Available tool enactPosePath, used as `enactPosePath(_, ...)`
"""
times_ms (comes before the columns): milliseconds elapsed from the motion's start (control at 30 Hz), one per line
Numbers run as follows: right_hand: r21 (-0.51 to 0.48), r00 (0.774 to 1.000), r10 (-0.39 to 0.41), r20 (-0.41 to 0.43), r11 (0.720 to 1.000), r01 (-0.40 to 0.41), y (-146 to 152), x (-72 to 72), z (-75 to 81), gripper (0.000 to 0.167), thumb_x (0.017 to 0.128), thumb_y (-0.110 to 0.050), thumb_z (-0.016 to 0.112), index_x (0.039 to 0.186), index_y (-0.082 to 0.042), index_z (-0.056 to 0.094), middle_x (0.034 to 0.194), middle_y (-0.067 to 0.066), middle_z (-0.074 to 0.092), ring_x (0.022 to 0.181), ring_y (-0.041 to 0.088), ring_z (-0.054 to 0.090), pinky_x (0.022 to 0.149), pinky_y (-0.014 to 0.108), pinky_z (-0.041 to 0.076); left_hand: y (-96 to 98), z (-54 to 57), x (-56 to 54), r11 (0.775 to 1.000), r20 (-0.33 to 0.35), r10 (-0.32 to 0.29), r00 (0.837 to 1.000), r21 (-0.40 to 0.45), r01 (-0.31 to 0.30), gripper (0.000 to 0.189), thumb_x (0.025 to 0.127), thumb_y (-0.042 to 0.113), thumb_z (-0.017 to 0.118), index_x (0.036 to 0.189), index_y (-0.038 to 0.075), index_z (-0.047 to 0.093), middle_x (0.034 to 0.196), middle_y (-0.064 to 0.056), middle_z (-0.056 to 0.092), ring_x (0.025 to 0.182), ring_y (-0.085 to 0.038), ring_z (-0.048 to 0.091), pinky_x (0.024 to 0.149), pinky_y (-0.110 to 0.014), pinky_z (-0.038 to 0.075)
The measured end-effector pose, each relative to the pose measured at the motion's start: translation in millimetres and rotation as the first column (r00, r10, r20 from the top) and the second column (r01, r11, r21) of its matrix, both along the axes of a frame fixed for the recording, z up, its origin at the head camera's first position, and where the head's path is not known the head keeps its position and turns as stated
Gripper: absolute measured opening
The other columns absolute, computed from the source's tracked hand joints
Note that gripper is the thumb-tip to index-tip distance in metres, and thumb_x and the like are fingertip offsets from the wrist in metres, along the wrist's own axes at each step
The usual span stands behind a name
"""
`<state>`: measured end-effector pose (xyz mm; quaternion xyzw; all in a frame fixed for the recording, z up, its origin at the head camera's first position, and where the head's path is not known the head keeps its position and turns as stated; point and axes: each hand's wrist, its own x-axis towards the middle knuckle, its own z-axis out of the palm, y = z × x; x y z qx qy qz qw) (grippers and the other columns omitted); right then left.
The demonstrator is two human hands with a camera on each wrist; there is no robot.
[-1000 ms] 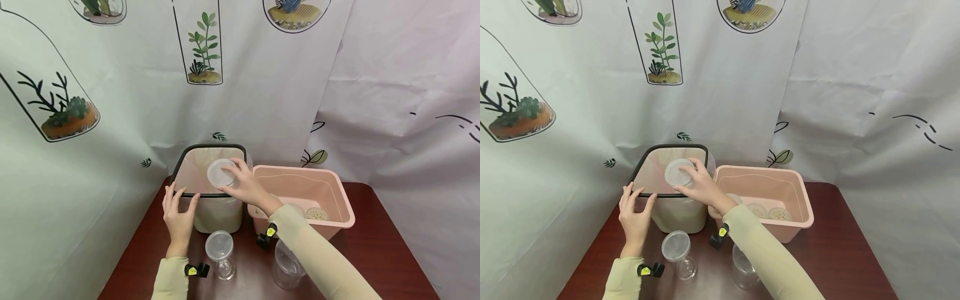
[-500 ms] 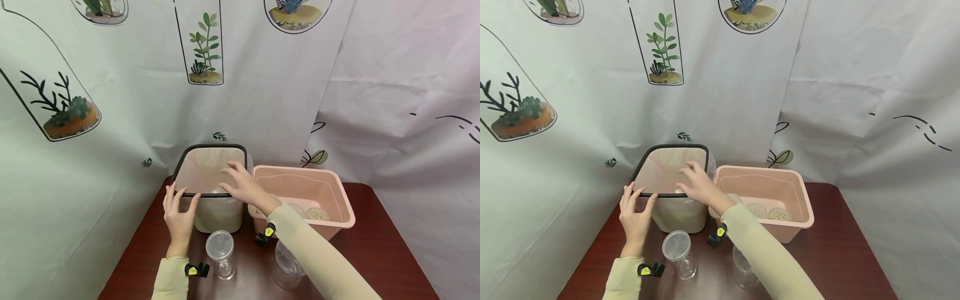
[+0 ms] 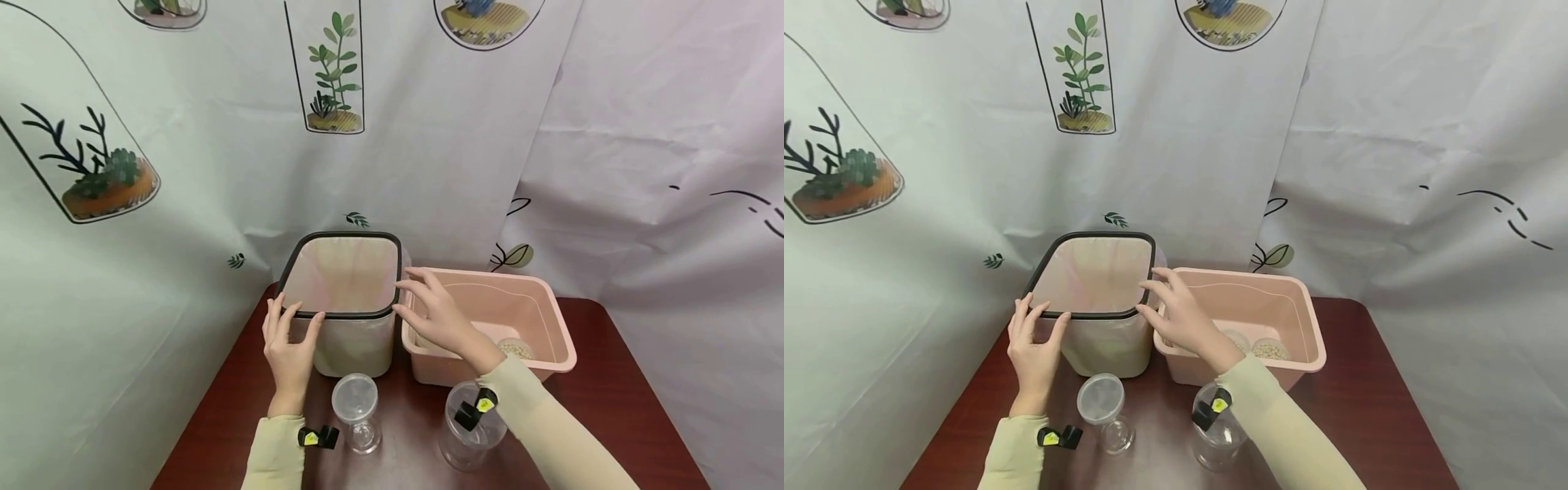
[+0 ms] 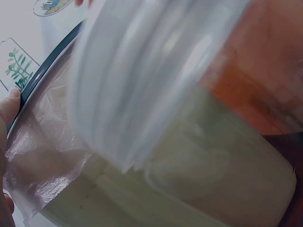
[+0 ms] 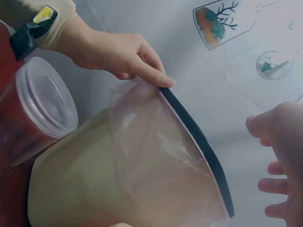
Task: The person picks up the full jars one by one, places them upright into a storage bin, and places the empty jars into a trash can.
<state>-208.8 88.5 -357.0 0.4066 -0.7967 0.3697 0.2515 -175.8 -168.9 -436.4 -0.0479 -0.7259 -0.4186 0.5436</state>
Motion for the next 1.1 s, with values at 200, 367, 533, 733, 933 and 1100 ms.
enactPosePath(200,-0.044,0.998,0.053,-0.041,0.998,-0.054,8,16.4,-9.0,0.034,0.081,-0.009,0.070,0.112,0.001,0.061,0.127,0.019,0.047,0.114,0.033,0.049,0.094,0.043,0.041,-1.1,0.1,0.3,1.000,0.010,0.006,1.000,0.006,-0.007,0.040,0.066,0.005,0.083,0.102,0.000,0.068,0.129,-0.017,0.053,0.130,-0.034,0.036,0.102,-0.053,0.028)
enactPosePath(367,-0.024,0.994,0.082,-0.072,0.996,-0.084,2,32.9,-19.6,0.035,0.084,-0.018,0.069,0.114,-0.001,0.061,0.125,0.020,0.049,0.112,0.031,0.052,0.094,0.041,0.041,-2.3,1.3,0.0,1.000,0.020,0.008,1.000,0.001,-0.008,0.040,0.066,0.007,0.083,0.102,-0.001,0.068,0.130,-0.016,0.053,0.129,-0.033,0.036,0.101,-0.053,0.029)
enactPosePath(533,0.066,0.994,0.097,-0.058,0.994,-0.093,-7,50.7,-36.7,0.040,0.087,-0.026,0.065,0.121,-0.006,0.057,0.127,0.019,0.048,0.117,0.028,0.049,0.095,0.039,0.041,-1.8,3.1,0.4,1.000,0.021,0.004,1.000,-0.001,-0.004,0.041,0.066,0.006,0.083,0.104,0.000,0.069,0.129,-0.017,0.054,0.129,-0.034,0.037,0.100,-0.054,0.031)
enactPosePath(733,0.114,0.989,0.146,-0.017,0.983,-0.143,-14,68.7,-58.1,0.041,0.088,-0.027,0.064,0.124,-0.010,0.055,0.132,0.013,0.044,0.116,0.025,0.050,0.090,0.035,0.045,-1.9,2.3,1.9,1.000,0.028,0.009,1.000,-0.006,-0.009,0.041,0.066,0.007,0.083,0.104,0.001,0.069,0.128,-0.017,0.054,0.129,-0.032,0.037,0.099,-0.054,0.031)
enactPosePath(933,0.135,0.984,0.174,0.046,0.975,-0.179,-21,80.7,-71.8,0.043,0.087,-0.030,0.066,0.124,-0.011,0.055,0.135,0.009,0.040,0.118,0.024,0.048,0.090,0.029,0.044,-3.3,1.6,1.9,1.000,0.041,0.002,0.999,-0.006,-0.001,0.041,0.067,0.008,0.083,0.105,0.001,0.069,0.130,-0.017,0.053,0.130,-0.031,0.036,0.100,-0.053,0.030)
enactPosePath(1100,0.160,0.982,0.183,0.057,0.969,-0.189,-25,85.6,-81.7,0.047,0.086,-0.030,0.068,0.125,-0.008,0.054,0.135,0.012,0.039,0.119,0.025,0.046,0.093,0.027,0.041,-1.6,2.0,1.5,1.000,0.038,-0.003,0.999,0.013,0.002,0.044,0.063,0.000,0.084,0.105,0.001,0.069,0.129,-0.017,0.053,0.129,-0.034,0.036,0.099,-0.055,0.031)
